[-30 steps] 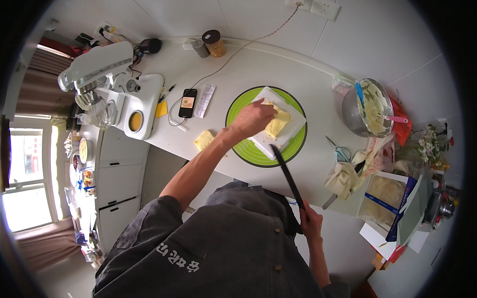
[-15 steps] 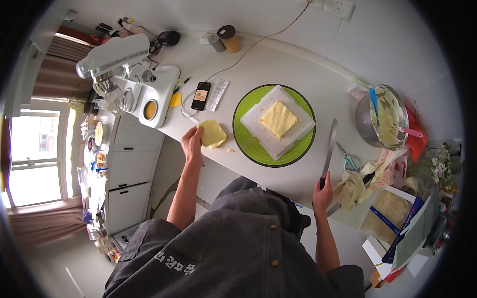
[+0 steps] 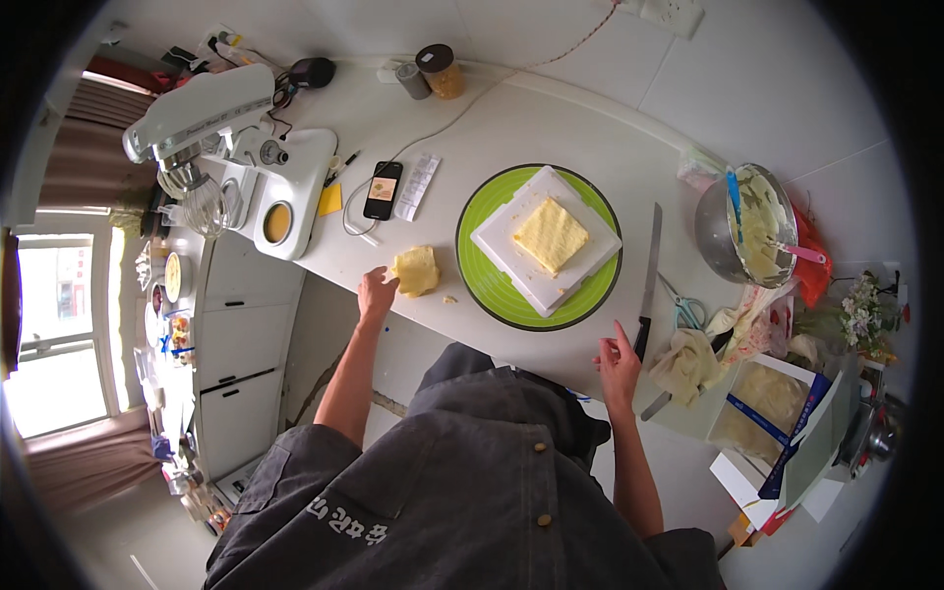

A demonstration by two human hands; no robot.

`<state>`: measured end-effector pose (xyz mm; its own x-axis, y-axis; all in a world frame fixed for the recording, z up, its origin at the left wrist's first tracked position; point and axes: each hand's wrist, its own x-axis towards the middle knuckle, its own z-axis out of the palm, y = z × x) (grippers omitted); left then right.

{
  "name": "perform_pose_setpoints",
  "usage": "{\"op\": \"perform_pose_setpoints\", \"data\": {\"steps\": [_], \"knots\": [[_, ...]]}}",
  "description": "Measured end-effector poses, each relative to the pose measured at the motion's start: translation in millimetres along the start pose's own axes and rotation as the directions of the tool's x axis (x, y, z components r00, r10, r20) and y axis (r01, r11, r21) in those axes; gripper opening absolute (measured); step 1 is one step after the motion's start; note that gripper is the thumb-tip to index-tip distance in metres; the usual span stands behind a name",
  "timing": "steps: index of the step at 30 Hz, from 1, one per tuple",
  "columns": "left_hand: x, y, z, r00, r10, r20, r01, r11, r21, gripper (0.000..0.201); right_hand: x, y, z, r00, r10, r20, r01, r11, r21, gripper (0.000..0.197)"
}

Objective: Cutting a sponge cake into a square shape and preparing a station for decorating.

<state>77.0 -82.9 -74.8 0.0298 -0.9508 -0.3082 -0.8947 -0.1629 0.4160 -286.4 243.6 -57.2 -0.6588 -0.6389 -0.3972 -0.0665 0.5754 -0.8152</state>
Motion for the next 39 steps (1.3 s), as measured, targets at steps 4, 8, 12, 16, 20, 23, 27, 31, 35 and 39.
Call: {"op": "perform_pose_setpoints", "data": {"steps": [4,8,12,16,20,23,27,31,35,39], "knots": [[-2,9,16,0.995,0.099,-0.006,-0.098,0.968,-0.229,0.036,-16,-56,31,0.992,0.124,0.006,-0.123,0.968,0.221,0.049],[1,9,18,0.918,0.397,-0.018,-0.394,0.904,-0.163,0.045,0,-62,65,0.969,0.238,0.070,-0.241,0.836,0.492,0.051],[20,13,13,0.753,0.657,0.029,-0.654,0.743,0.140,0.089,10,-74,86,0.937,0.350,0.017,-0.280,0.716,0.639,0.048],[50,-1,20,0.895,0.395,0.209,-0.387,0.919,-0.080,0.084,9,-86,94,0.915,0.402,-0.022,-0.306,0.729,0.612,0.049],[64,-7,21,0.853,0.368,0.369,-0.387,0.922,-0.023,0.056,9,-87,97,0.901,0.422,-0.100,-0.297,0.769,0.566,0.047],[66,-8,14,0.865,0.314,0.392,-0.273,0.949,-0.158,0.046,9,-81,100,0.895,0.409,-0.179,-0.261,0.804,0.534,0.047],[90,-47,1,0.887,0.177,0.426,0.003,0.922,-0.388,0.046,17,-77,105,0.886,0.411,-0.213,-0.225,0.785,0.577,0.043],[86,-37,-27,0.777,0.593,0.210,-0.595,0.802,-0.061,0.039,27,-82,108,0.857,0.439,-0.269,-0.192,0.757,0.625,0.043],[69,42,-32,0.701,0.654,0.286,-0.592,0.756,-0.279,0.039,49,-53,105,0.817,0.349,-0.458,0.014,0.783,0.622,0.044],[59,122,-2,0.682,0.542,0.492,-0.179,0.775,-0.606,0.050,62,-91,89,0.830,0.309,-0.464,0.017,0.818,0.575,0.041]]}}
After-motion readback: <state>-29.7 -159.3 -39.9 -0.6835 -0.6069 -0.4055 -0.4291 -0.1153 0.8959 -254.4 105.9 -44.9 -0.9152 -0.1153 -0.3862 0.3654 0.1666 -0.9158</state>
